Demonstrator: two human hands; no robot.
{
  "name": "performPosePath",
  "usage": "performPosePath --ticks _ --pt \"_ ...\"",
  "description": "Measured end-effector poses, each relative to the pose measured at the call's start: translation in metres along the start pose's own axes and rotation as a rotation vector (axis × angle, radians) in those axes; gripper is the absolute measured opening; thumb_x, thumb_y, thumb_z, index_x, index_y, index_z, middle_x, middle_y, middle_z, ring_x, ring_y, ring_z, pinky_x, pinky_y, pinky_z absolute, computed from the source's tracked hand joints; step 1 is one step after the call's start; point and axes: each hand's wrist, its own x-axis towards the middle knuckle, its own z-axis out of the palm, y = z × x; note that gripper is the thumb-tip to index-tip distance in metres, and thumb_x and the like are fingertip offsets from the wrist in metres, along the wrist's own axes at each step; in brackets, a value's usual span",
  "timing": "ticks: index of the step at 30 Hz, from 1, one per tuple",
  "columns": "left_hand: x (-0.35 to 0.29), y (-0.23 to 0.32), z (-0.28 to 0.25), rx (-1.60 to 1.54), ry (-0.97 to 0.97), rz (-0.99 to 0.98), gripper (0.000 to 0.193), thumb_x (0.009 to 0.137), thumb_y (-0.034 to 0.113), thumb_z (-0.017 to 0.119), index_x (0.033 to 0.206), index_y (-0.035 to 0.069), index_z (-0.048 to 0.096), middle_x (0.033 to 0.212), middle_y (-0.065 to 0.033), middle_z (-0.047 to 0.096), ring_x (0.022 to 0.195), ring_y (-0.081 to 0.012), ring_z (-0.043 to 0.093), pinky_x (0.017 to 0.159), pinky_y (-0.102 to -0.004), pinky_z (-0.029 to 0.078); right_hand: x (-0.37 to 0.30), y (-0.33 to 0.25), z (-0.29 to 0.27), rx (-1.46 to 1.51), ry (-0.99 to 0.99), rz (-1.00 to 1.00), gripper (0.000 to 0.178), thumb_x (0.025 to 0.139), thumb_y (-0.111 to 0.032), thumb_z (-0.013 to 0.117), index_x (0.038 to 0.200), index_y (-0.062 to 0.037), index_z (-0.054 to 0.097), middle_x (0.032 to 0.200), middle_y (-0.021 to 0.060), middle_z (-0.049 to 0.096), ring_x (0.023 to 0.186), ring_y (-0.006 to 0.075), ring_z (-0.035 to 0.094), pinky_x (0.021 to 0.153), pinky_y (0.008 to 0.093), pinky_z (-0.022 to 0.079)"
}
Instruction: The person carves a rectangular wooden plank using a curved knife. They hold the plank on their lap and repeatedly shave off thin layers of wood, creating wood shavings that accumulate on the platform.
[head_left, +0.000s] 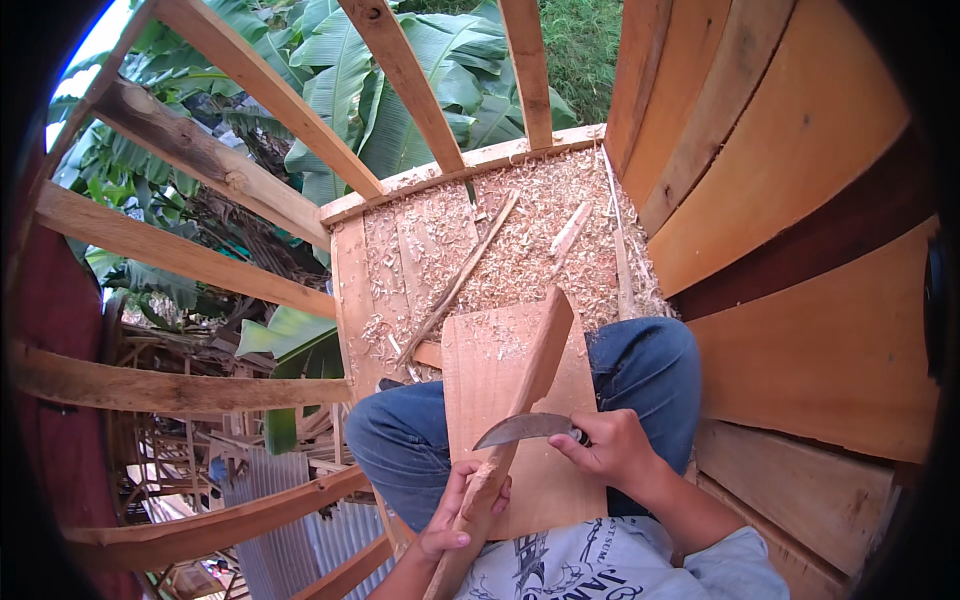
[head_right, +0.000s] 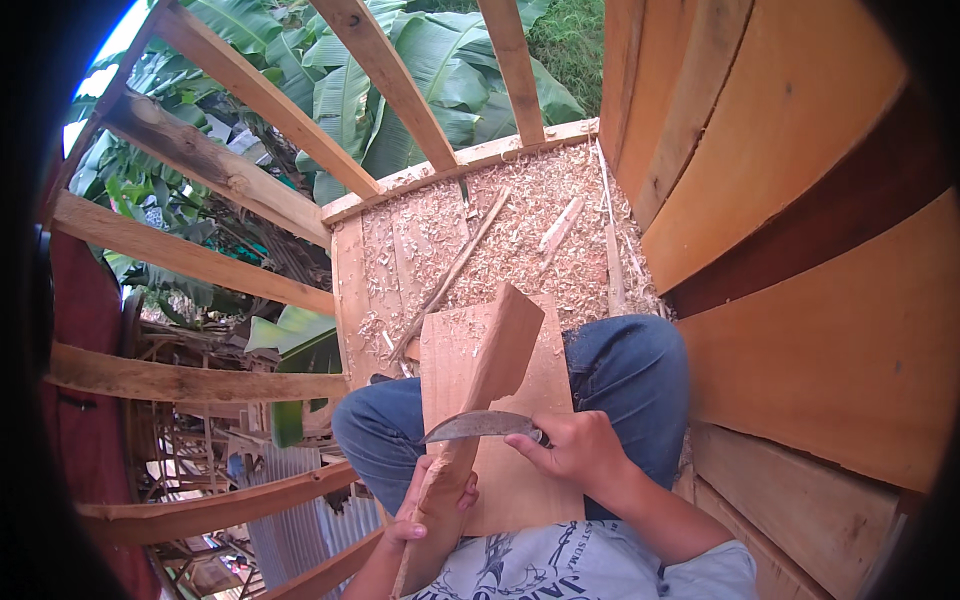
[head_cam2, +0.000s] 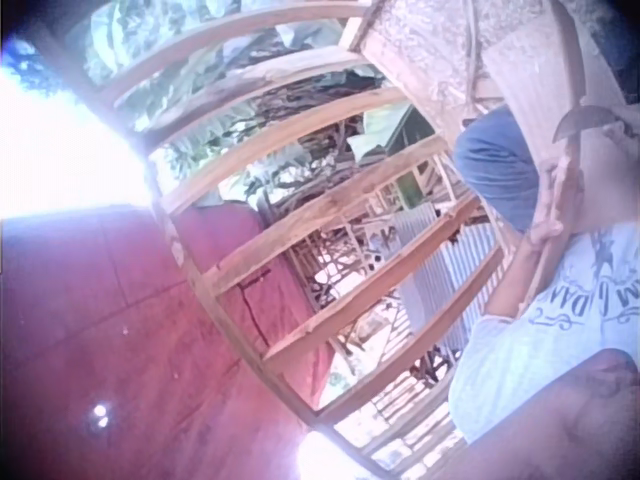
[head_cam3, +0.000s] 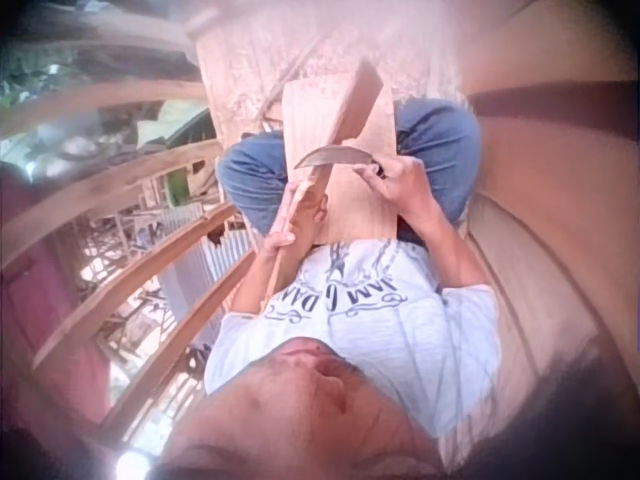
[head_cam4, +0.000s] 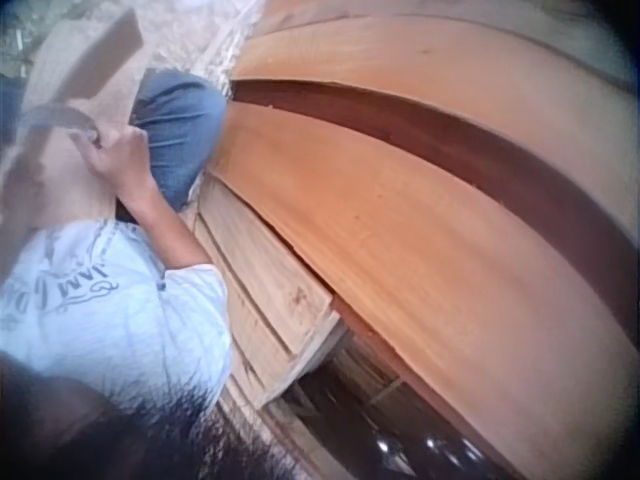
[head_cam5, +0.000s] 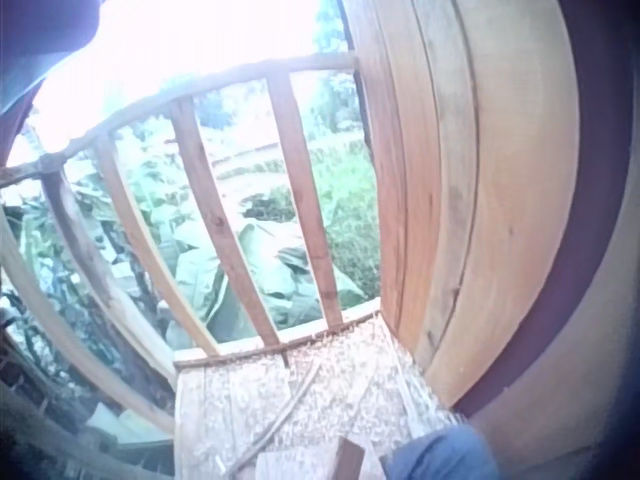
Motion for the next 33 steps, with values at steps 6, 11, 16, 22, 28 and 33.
performPosePath --ticks 6,11,16,22,28,33 --pt "-0.001 -0.002 0.002 0.090 -0.007 -0.037 0.095 0.059 0.043 0.074 0.134 0.011 0.027 0.119 -0.0154 0.043 0.105 -0.0228 0.042 0.092 -0.0344 0.033 -0.005 -0.014 -0.011 -0.077 -0.055 0.030 0.046 0.084 -0.045 0.070 0.062 -0.0059 0.058 0.052 0.0120 0.056 0.048 0.0320 0.059 0.044 0.0385 0.046" --pt "-0.001 -0.003 0.007 0.099 0.028 0.011 0.098 0.060 0.043 0.074 0.138 0.010 0.025 0.120 -0.0164 0.043 0.106 -0.0232 0.042 0.092 -0.0351 0.034 -0.014 -0.029 -0.007 -0.054 -0.113 0.051 0.047 0.084 -0.048 0.068 0.065 -0.0057 0.064 0.051 0.0121 0.057 0.048 0.0319 0.061 0.044 0.0392 0.047" --pt "-0.002 -0.008 0.003 0.170 -0.002 0.040 0.095 0.063 0.042 0.073 0.137 0.008 0.024 0.119 -0.0158 0.043 0.106 -0.0224 0.042 0.092 -0.0349 0.034 -0.017 -0.025 -0.008 -0.097 -0.088 0.135 0.048 0.082 -0.049 0.069 0.067 -0.0044 0.064 0.053 0.0143 0.058 0.051 0.0330 0.061 0.046 0.0403 0.048" --pt "-0.004 -0.011 0.001 0.216 0.004 0.022 0.093 0.066 0.042 0.074 0.135 0.007 0.024 0.116 -0.0135 0.043 0.105 -0.0210 0.042 0.092 -0.0342 0.033 -0.016 -0.007 -0.008 -0.201 -0.018 0.245 0.049 0.083 -0.048 0.069 0.065 -0.0027 0.063 0.056 0.0180 0.057 0.056 0.0371 0.061 0.050 0.0427 0.048" --pt "-0.009 -0.007 0.000 0.218 0.007 0.031 0.092 0.066 0.041 0.075 0.134 0.005 0.024 0.119 -0.0127 0.042 0.109 -0.0210 0.042 0.096 -0.0335 0.032 -0.006 0.027 -0.027 -0.262 0.174 0.439 0.053 0.086 -0.050 0.065 0.066 -0.0004 0.063 0.058 0.0214 0.058 0.061 0.0405 0.062 0.052 0.0448 0.047" --pt "-0.007 -0.006 0.001 0.234 -0.003 0.002 0.092 0.067 0.038 0.076 0.135 0.004 0.024 0.124 -0.0138 0.039 0.119 -0.0231 0.041 0.103 -0.0338 0.027 -0.023 0.006 -0.026 -0.063 0.017 0.328 0.046 0.085 -0.039 0.070 0.065 0.0002 0.059 0.056 0.0211 0.055 0.056 0.0409 0.059 0.050 0.0429 0.046"
